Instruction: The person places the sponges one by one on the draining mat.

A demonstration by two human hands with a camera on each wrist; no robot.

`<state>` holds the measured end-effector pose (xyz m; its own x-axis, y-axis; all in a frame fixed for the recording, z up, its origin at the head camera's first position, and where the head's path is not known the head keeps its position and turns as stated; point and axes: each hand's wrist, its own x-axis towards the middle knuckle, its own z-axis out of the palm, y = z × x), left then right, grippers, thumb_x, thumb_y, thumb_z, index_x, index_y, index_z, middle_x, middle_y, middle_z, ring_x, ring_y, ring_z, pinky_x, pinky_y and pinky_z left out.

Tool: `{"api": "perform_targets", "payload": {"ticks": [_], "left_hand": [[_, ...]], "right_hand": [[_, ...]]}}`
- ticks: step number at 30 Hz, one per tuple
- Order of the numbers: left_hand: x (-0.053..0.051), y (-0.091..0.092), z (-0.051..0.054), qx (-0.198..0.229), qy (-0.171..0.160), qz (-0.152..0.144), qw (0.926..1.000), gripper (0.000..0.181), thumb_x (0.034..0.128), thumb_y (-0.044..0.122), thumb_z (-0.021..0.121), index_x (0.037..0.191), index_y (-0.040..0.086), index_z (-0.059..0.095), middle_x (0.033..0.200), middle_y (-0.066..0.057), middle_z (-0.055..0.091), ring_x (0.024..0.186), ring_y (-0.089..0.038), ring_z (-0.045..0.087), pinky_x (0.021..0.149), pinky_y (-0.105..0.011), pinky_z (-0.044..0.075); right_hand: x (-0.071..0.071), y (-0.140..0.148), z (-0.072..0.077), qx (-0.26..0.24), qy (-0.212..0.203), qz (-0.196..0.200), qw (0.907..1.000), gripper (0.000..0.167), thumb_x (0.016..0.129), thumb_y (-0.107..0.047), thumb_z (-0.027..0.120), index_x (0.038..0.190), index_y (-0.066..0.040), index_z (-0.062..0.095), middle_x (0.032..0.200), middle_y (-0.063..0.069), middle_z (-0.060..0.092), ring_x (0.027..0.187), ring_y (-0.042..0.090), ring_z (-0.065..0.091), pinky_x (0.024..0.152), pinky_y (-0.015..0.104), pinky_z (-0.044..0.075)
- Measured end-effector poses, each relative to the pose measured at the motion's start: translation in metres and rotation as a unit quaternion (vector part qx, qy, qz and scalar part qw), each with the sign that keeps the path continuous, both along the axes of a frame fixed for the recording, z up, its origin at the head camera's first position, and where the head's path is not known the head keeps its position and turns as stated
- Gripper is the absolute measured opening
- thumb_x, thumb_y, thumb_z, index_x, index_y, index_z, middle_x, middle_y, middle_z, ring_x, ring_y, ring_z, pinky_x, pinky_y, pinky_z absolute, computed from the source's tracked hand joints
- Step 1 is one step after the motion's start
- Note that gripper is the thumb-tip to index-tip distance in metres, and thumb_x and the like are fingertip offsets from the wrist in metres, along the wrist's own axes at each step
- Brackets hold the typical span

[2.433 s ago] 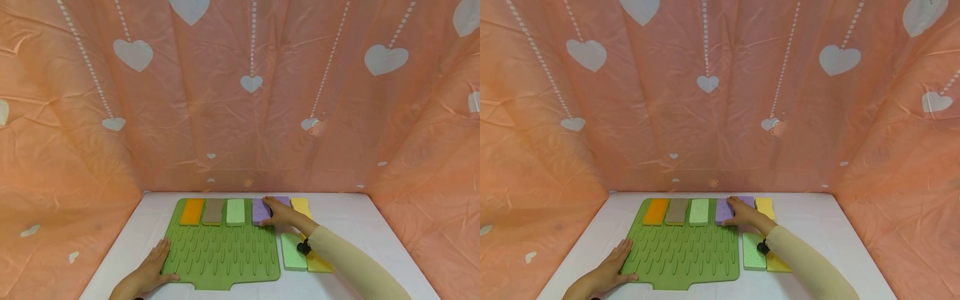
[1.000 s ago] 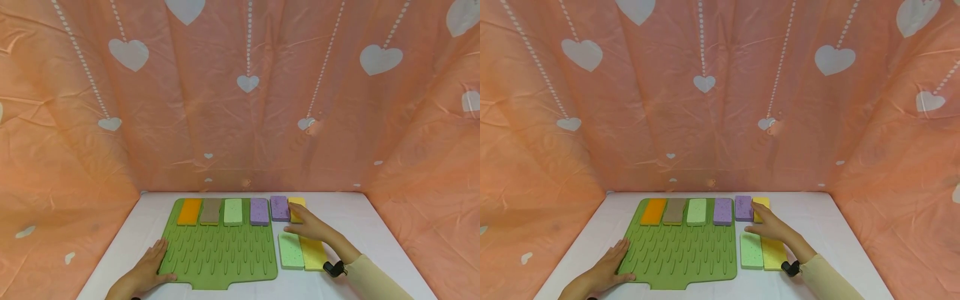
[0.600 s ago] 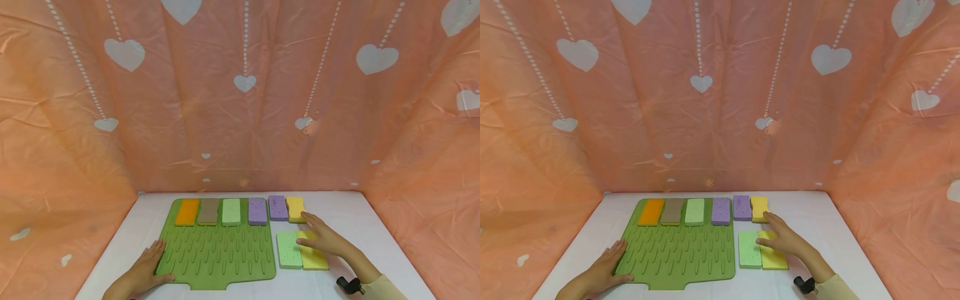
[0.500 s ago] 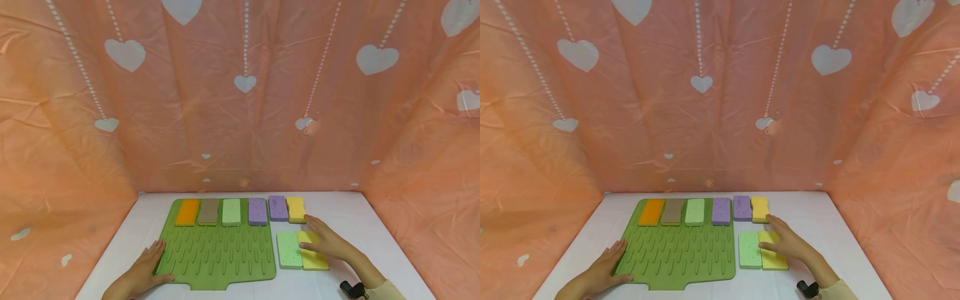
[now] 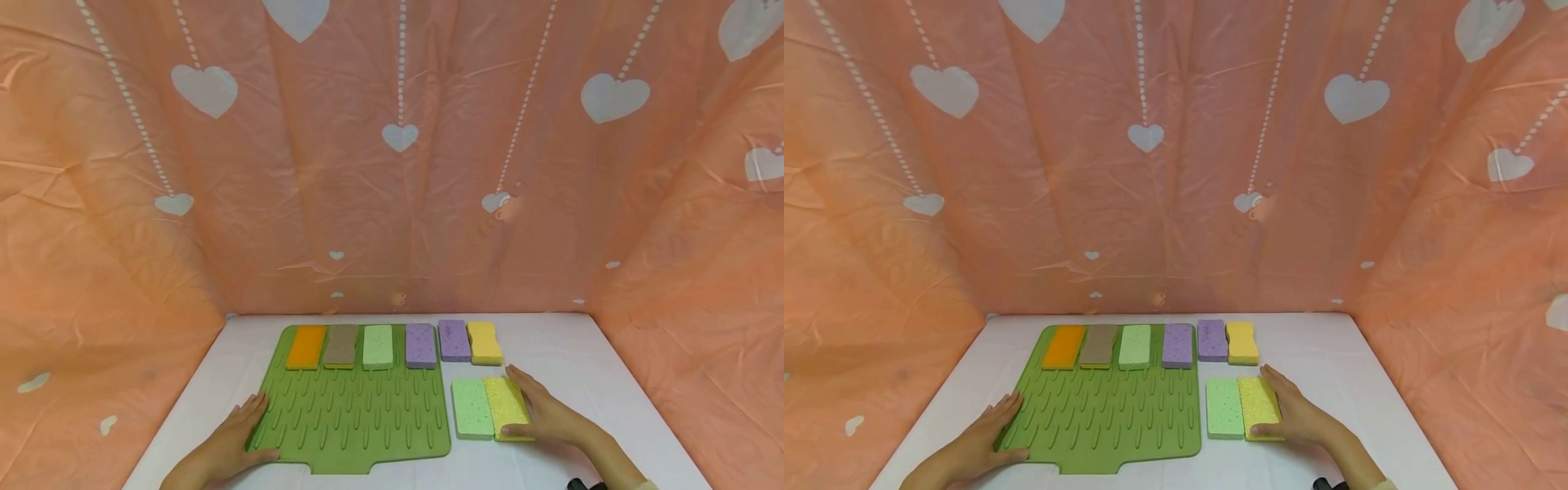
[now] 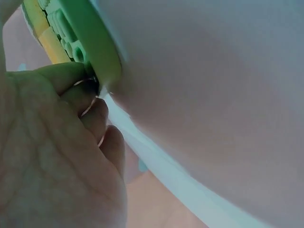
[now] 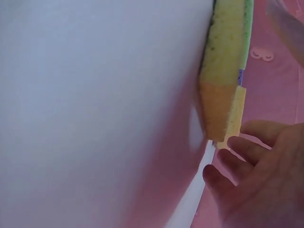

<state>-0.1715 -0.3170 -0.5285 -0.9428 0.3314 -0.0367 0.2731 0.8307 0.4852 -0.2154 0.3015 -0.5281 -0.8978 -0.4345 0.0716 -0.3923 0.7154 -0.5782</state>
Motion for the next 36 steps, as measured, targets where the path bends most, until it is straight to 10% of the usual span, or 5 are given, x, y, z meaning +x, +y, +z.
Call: {"api": "perform_targets", "payload": {"ticks": [17,21,28,33,36], "left_hand": [[-0.003,0.002,-0.001,0.028,-0.01,0.006,0.9995,0.12,0.0743,0.044,0.095,0.157,-0.019,0.034,0.166,-0.04,0.026,0.154,-0.059,0.023,0.1,0.004,-0.016],[-0.002,0.003,-0.001,0.028,-0.012,0.005,0.9995,0.12,0.0745,0.042,0.095,0.157,-0.019,0.033,0.166,-0.04,0.026,0.153,-0.06,0.023,0.1,0.003,-0.016],[-0.003,0.001,-0.003,0.032,-0.032,0.014,0.9989,0.123,0.0756,0.046,0.094,0.16,-0.017,0.029,0.168,-0.039,0.022,0.156,-0.057,0.019,0.107,-0.001,-0.015],[-0.003,-0.006,-0.016,0.035,0.009,0.0,0.9994,0.122,0.0777,0.055,0.089,0.159,-0.017,0.032,0.165,-0.042,0.026,0.164,-0.031,0.009,0.126,-0.023,-0.008],[-0.003,-0.008,-0.019,0.043,0.015,-0.002,0.999,0.123,0.0775,0.056,0.089,0.159,-0.017,0.032,0.164,-0.043,0.025,0.164,-0.021,0.003,0.117,-0.008,-0.013]], "right_hand": [[0.006,0.01,-0.001,0.011,-0.032,0.027,0.9991,0.131,0.076,-0.055,0.095,0.166,0.008,0.024,0.172,0.032,0.025,0.155,0.057,0.026,0.118,0.014,0.012],[0.006,0.012,0.001,0.02,-0.056,0.031,0.9977,0.131,0.077,-0.053,0.095,0.167,0.007,0.021,0.173,0.032,0.02,0.156,0.058,0.023,0.123,0.023,0.017],[0.003,0.01,0.003,0.037,-0.091,0.017,0.995,0.131,0.077,-0.047,0.097,0.167,0.007,0.018,0.173,0.033,0.021,0.156,0.058,0.022,0.122,0.072,0.025],[0.002,0.01,0.004,0.028,-0.083,0.009,0.9961,0.128,0.075,-0.045,0.099,0.165,0.009,0.025,0.168,0.036,0.029,0.153,0.06,0.028,0.12,0.075,0.027],[0.002,0.009,0.003,0.035,-0.067,0.008,0.9971,0.125,0.075,-0.047,0.098,0.164,0.008,0.03,0.166,0.034,0.034,0.152,0.058,0.033,0.119,0.073,0.031]]}}
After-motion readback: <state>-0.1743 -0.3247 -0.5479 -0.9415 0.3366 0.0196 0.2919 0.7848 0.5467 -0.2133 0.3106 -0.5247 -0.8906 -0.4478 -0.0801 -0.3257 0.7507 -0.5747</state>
